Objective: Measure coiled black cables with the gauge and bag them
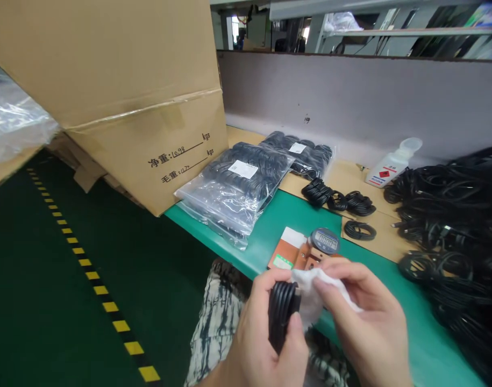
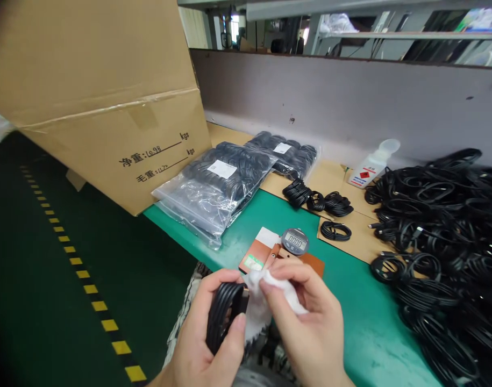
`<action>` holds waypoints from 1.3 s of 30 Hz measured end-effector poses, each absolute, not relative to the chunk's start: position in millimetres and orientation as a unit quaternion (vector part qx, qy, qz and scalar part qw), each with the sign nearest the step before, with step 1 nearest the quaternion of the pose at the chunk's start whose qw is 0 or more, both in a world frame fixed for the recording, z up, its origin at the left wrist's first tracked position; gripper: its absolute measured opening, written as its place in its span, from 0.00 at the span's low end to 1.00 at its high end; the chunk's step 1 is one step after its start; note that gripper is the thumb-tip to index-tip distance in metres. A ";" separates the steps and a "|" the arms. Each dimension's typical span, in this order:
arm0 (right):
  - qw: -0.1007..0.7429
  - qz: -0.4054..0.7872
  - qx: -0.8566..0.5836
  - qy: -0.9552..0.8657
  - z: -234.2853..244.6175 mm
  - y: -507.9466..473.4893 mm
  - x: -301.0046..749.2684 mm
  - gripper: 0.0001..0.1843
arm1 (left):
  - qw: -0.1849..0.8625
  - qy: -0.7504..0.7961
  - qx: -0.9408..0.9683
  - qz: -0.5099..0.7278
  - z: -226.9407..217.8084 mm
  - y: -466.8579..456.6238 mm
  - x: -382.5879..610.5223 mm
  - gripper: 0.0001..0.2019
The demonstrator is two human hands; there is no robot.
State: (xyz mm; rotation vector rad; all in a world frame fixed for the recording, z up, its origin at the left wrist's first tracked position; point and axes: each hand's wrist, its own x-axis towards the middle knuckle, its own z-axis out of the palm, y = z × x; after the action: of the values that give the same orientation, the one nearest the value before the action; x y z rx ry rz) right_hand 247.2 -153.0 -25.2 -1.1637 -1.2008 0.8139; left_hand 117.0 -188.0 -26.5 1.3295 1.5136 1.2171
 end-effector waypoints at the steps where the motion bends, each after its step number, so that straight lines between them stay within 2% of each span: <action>1: 0.595 0.348 -0.484 -0.539 -24.6 -153.4 246.8 0.04 | 0.388 0.597 0.519 0.472 -25.8 -187.9 116.6 0.20; 5: 0.554 0.351 -0.487 -0.577 -26.1 -152.3 247.7 0.04 | 0.416 0.610 0.502 0.450 -20.5 -185.7 113.3 0.19; 8: 0.576 0.351 -0.511 -0.532 -26.6 -152.4 250.1 0.04 | 0.438 0.605 0.488 0.451 -17.3 -184.8 111.0 0.19; 10: 0.586 0.343 -0.476 -0.558 -24.0 -153.9 249.9 0.06 | 0.463 0.589 0.481 0.456 -16.8 -185.1 110.6 0.19; 13: 0.549 0.337 -0.439 -0.626 -20.9 -154.4 248.3 0.05 | 0.485 0.570 0.468 0.470 -17.3 -186.1 109.5 0.19; 16: 0.560 0.351 -0.501 -0.558 -25.8 -151.1 250.0 0.03 | 0.486 0.570 0.445 0.490 -17.1 -187.1 105.7 0.19; 21: 0.601 0.411 -0.504 -0.465 -36.3 -152.9 253.7 0.08 | 0.537 0.554 0.408 0.487 -14.7 -187.4 99.2 0.19; 26: 0.621 0.384 -0.459 -0.506 -29.0 -164.2 242.5 0.05 | 0.522 0.542 0.427 0.501 -16.1 -186.8 100.1 0.18; 30: 0.553 0.384 -0.428 -0.603 -27.0 -163.8 233.0 0.05 | 0.492 0.547 0.463 0.495 -20.7 -188.8 101.1 0.20; 32: 0.544 0.415 -0.442 -0.580 -29.2 -159.4 232.6 0.03 | 0.464 0.562 0.476 0.492 -22.0 -190.5 100.5 0.20; 34: 0.572 0.449 -0.464 -0.507 -31.9 -154.9 235.1 0.03 | 0.444 0.580 0.478 0.489 -21.8 -191.8 99.5 0.19; 39: 0.610 0.493 -0.445 -0.433 -34.5 -154.8 240.7 0.05 | 0.461 0.568 0.460 0.503 -19.4 -190.6 99.1 0.18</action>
State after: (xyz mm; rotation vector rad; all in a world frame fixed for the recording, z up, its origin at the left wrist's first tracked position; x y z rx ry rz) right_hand 240.7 -154.8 -34.5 -1.0268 -1.0000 1.1371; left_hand 99.1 -190.6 -19.4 1.1315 1.3979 1.2376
